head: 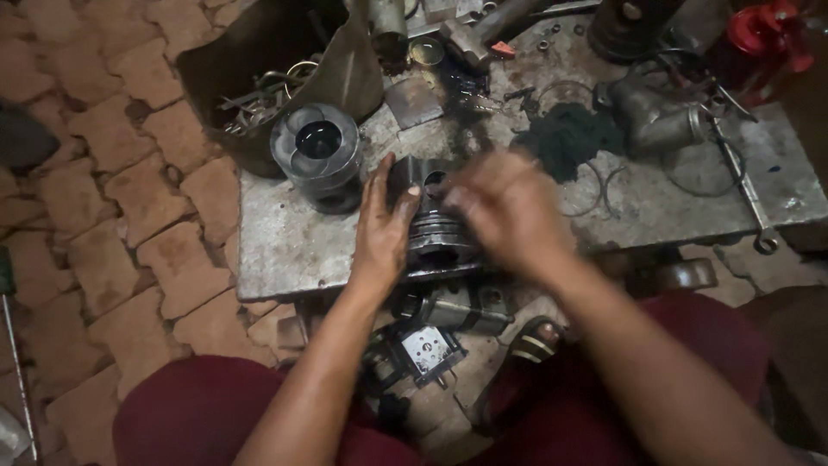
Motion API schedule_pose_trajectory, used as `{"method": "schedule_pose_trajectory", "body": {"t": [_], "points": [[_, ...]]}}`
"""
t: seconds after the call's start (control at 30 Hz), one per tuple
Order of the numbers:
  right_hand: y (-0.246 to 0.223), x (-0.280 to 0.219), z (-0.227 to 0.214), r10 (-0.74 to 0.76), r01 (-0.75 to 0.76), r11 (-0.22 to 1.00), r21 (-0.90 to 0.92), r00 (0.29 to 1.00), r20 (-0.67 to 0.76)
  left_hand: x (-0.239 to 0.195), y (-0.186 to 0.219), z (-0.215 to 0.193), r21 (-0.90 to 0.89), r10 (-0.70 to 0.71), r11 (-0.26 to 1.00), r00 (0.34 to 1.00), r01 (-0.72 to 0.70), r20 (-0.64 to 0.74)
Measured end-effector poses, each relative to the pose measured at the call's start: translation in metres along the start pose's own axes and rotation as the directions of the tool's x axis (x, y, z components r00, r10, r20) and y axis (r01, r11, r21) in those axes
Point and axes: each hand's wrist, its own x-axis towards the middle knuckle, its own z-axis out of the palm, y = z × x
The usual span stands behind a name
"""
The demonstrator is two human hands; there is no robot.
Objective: The person cleans and handles a metal engine piston with their hands, turning it over and wiping its surfaces while it sits on a metal workbench.
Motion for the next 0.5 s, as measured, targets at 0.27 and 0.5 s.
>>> {"method": "schedule_pose_trajectory", "body": {"t": [0.27,0.5], "points": [[-0.023,-0.019,0.0,-0.06,0.061,0.99,0.129,0.998,-0.013,0.004,-0.005,0.006,0.012,0.051,0.999,0.998,-0.051,-0.029],[-0.025,-0.032,-0.001,0.1,-0.113,0.969,0.22,0.993,0.071,0.004,0.0,0.005,0.102,0.119,0.988,0.993,-0.116,-0.027]]}}
